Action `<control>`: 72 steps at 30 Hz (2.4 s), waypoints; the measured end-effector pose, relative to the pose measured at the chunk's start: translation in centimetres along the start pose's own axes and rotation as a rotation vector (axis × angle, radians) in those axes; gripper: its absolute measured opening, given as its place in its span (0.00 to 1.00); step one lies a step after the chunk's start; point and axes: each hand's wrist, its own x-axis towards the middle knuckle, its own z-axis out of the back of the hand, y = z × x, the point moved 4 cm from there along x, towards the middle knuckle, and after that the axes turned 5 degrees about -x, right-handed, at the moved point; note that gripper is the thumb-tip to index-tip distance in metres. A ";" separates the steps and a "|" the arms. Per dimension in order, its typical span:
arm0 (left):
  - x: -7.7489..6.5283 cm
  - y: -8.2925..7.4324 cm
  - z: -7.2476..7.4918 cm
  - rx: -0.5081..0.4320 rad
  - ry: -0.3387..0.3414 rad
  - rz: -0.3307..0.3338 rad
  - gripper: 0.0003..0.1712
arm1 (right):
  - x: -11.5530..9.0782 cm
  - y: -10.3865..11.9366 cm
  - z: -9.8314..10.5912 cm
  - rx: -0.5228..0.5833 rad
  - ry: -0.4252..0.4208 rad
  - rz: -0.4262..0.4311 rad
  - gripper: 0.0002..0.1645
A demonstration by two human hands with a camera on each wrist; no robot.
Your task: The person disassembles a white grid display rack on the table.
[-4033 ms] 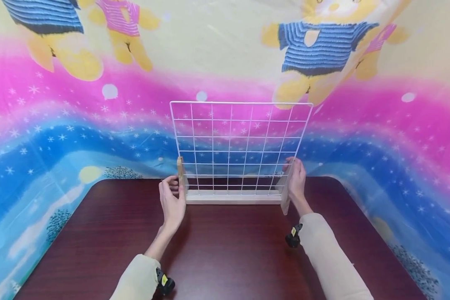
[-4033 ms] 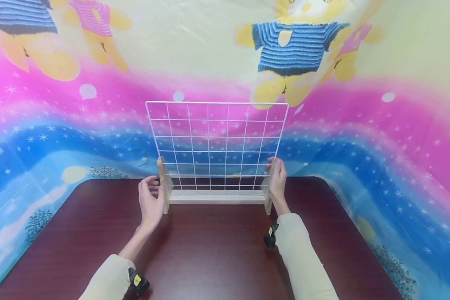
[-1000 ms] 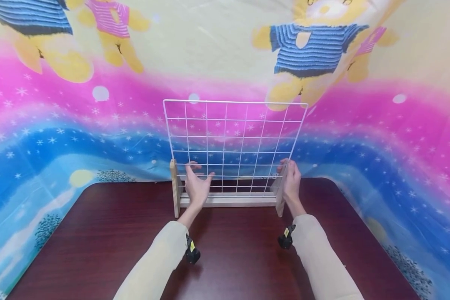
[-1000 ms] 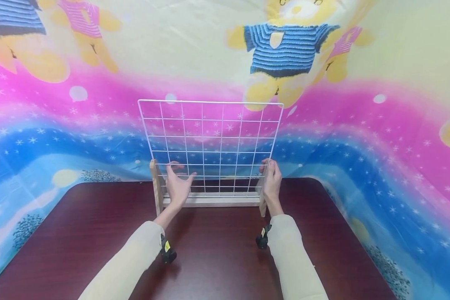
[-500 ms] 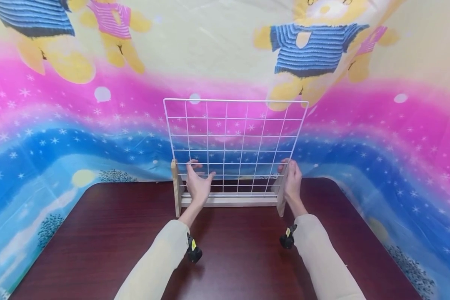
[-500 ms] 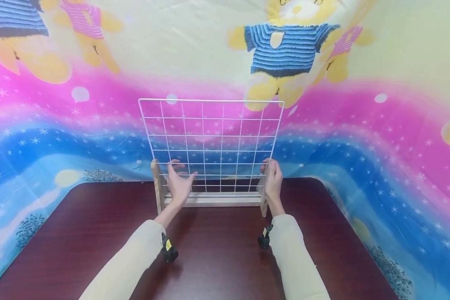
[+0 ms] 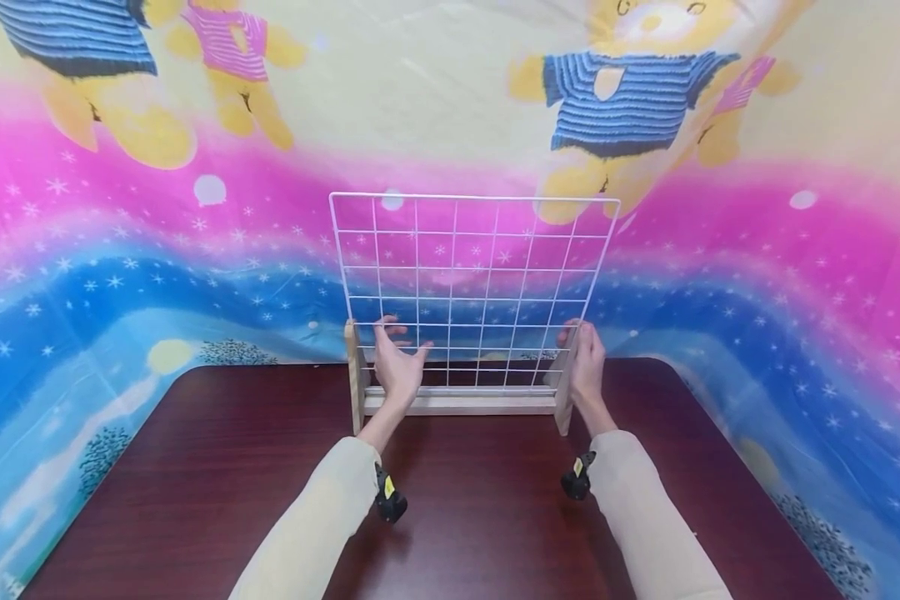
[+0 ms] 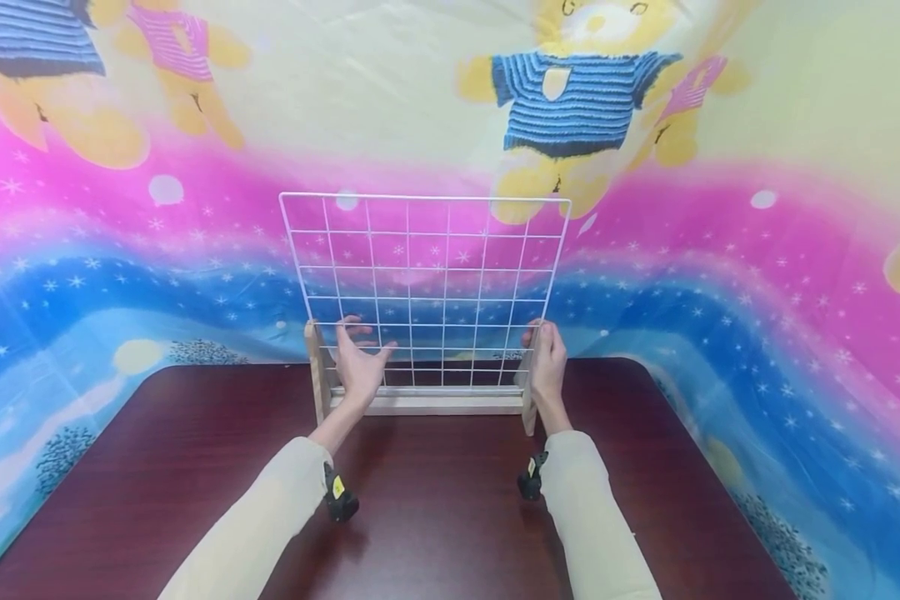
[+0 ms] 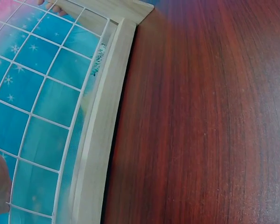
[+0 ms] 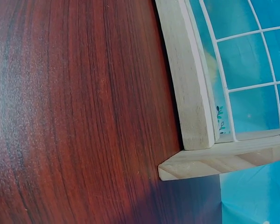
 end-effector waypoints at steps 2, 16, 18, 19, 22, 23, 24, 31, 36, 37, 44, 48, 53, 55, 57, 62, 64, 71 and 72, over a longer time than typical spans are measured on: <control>0.0 -0.1 -0.1 0.000 0.000 0.003 0.41 | -0.1 0.0 0.1 -0.001 -0.002 -0.011 0.26; 0.0 -0.8 0.1 0.045 -0.024 -0.002 0.41 | -0.2 0.1 0.1 -0.002 0.002 -0.031 0.26; 0.0 -0.7 0.1 0.037 -0.027 0.002 0.41 | -0.2 0.1 0.1 0.000 0.003 -0.028 0.26; 0.0 -0.8 0.0 0.036 -0.027 0.004 0.41 | -0.2 0.1 0.1 0.000 0.001 -0.028 0.26; 0.1 -0.8 0.0 0.037 -0.025 0.008 0.41 | -0.2 0.2 0.1 -0.004 -0.003 -0.021 0.26; 0.1 -0.8 -0.1 0.039 -0.024 0.009 0.41 | -0.2 0.2 0.1 -0.003 -0.004 -0.018 0.26; 0.1 -0.8 -0.1 0.038 -0.022 0.009 0.41 | -0.2 0.2 0.1 -0.002 -0.003 -0.017 0.26; 0.3 -1.0 0.0 0.025 -0.020 0.009 0.41 | -0.1 0.1 0.0 0.010 0.003 -0.016 0.26; 0.4 -1.0 0.0 0.022 -0.015 0.012 0.41 | -0.1 0.2 -0.1 0.005 0.002 -0.016 0.26; 0.4 -1.0 0.0 0.025 -0.015 0.013 0.41 | -0.1 0.2 -0.1 -0.001 0.001 -0.017 0.26; 0.7 -1.1 0.0 0.047 -0.026 0.033 0.41 | 0.0 0.3 -0.2 -0.003 0.013 -0.027 0.27; 0.6 -1.5 0.0 0.040 -0.024 0.043 0.41 | 0.0 0.3 -0.1 -0.009 0.003 -0.039 0.27; 0.7 -1.6 0.0 0.034 -0.022 0.053 0.41 | 0.0 0.3 -0.1 -0.030 0.007 -0.043 0.27; 0.8 -1.6 0.1 0.037 -0.022 0.056 0.41 | -0.1 0.2 -0.1 -0.034 0.008 -0.045 0.27; 0.8 -1.6 0.1 0.039 -0.019 0.056 0.41 | -0.1 0.2 -0.1 -0.039 0.002 -0.048 0.27; 0.9 -1.8 0.0 0.025 -0.020 0.046 0.41 | -0.1 0.1 -0.1 -0.019 0.002 -0.043 0.27; 1.0 -1.9 0.0 0.018 -0.021 0.039 0.41 | 0.0 0.1 -0.1 -0.007 0.006 -0.041 0.27; 1.1 -2.0 -0.1 0.017 -0.028 0.025 0.41 | 0.1 -0.2 -0.1 0.038 -0.003 -0.020 0.26; 1.2 -2.0 -0.1 0.018 -0.027 0.024 0.41 | 0.2 -0.3 -0.1 0.040 -0.004 -0.018 0.26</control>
